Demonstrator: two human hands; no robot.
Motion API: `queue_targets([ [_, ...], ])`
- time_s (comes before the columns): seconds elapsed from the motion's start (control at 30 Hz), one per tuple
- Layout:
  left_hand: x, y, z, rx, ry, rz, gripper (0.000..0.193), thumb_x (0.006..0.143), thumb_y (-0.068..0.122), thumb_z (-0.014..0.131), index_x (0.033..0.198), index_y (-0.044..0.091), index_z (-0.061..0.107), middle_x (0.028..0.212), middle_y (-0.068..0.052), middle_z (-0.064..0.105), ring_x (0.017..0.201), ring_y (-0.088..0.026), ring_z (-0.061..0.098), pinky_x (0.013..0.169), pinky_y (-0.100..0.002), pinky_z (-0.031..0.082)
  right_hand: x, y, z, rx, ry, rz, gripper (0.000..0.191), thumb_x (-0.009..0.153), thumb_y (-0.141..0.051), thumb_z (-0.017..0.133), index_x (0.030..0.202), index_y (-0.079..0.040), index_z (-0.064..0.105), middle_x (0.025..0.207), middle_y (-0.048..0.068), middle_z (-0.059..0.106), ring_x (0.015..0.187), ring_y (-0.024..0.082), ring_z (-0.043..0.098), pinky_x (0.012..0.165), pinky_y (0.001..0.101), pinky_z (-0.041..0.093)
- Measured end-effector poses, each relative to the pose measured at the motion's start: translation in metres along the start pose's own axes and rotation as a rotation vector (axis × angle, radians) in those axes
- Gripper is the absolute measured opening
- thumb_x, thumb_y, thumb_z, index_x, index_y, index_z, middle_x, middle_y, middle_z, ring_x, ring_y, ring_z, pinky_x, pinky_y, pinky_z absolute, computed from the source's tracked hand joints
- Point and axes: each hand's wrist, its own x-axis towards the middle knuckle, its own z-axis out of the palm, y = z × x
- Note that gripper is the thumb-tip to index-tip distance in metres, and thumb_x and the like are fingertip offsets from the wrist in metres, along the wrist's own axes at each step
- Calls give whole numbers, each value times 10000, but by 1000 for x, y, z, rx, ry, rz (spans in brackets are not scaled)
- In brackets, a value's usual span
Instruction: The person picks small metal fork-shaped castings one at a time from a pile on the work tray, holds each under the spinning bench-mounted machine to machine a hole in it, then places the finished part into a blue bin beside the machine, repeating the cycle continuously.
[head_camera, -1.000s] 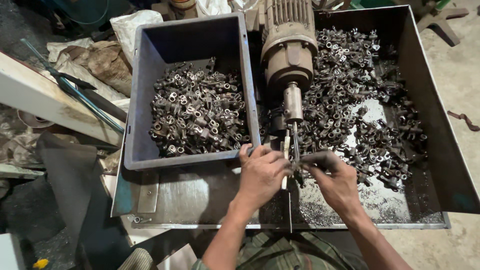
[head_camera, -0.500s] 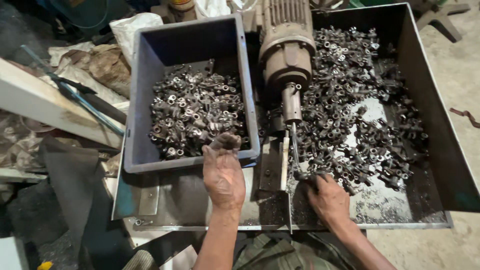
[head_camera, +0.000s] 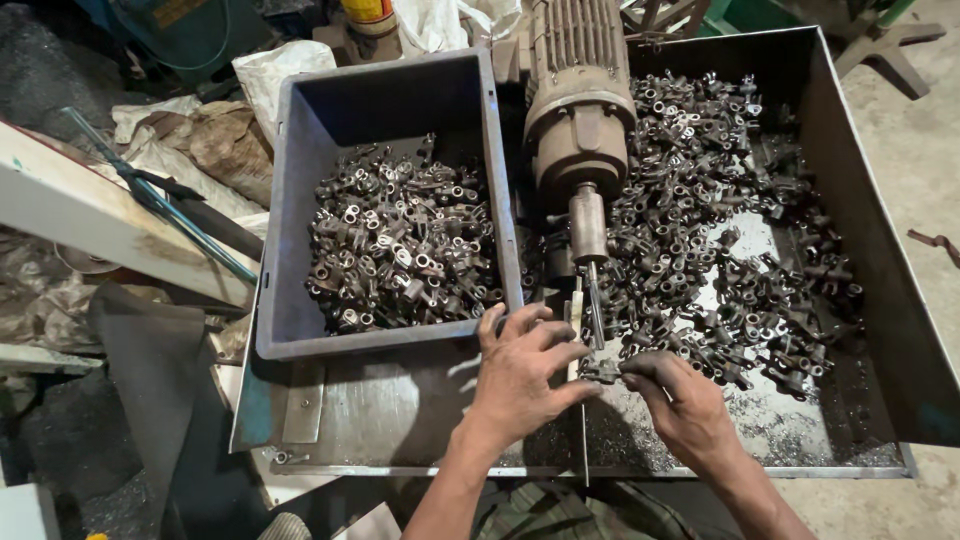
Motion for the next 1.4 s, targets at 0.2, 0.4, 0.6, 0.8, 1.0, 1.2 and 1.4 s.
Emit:
queue_targets([
  [0.2, -1, -1, 4, 28, 47, -1, 200, 794, 329, 820, 976, 247, 804, 1059, 65, 730, 1255, -224, 547, 1162, -541, 166, 21, -6, -2, -55, 49, -207, 158, 863, -102, 730, 1015, -74, 699, 991, 83, 736, 828, 234, 729, 715, 338, 590],
  [0.4, -4, -1, 14, 85, 120, 1, 161, 808, 269, 809, 960, 218, 793, 1028, 64, 735, 1193, -214, 578, 1173, -539, 194, 26, -11, 1, -92, 15, -230, 170, 870, -93, 719, 1034, -57, 695, 1003, 88, 722, 817, 219, 727, 703, 309, 607],
  [0.6, -3, 0, 17, 125, 118, 18, 198, 809, 279, 812, 982, 185, 788, 1036, 64, 727, 1131, -202, 586, 1175, -547, 200, 27, -21, 4, -99, 102, -282, 205, 881, -63, 696, 1085, -67, 720, 1017, 100, 724, 838, 235, 722, 715, 323, 603],
  [0.8, 3, 6, 9, 111, 103, 12, 273, 806, 318, 806, 1037, 176, 775, 1069, 41, 705, 1134, -219, 582, 1134, -545, 200, 30, -17, 13, -9, 24, -75, 402, 881, -129, 725, 1270, -67, 641, 1043, 92, 733, 886, 190, 754, 748, 319, 637],
  [1.0, 4, -2, -3, -61, 142, 21, 254, 847, 394, 795, 1055, 248, 793, 1061, 36, 697, 1123, -220, 571, 1091, -479, 244, 11, -6, 16, 54, 82, -34, 416, 842, -153, 752, 1242, -86, 661, 1155, 136, 731, 971, 227, 750, 791, 344, 629],
  [1.2, 1, -7, 11, 98, 160, 42, 141, 838, 294, 794, 973, 257, 793, 1059, 57, 715, 1113, -207, 584, 1106, -493, 256, 10, -1, 17, -94, 103, -128, 274, 886, -123, 729, 1158, -91, 718, 1140, 120, 726, 973, 264, 741, 804, 337, 610],
  [1.4, 0, -15, 22, 186, 186, 65, 149, 871, 223, 766, 1019, 212, 770, 1084, 55, 704, 1124, -206, 581, 1116, -510, 262, 27, -11, 11, -217, 142, -257, 332, 840, -136, 775, 1161, -83, 707, 1107, 98, 704, 1004, 251, 676, 857, 362, 564],
])
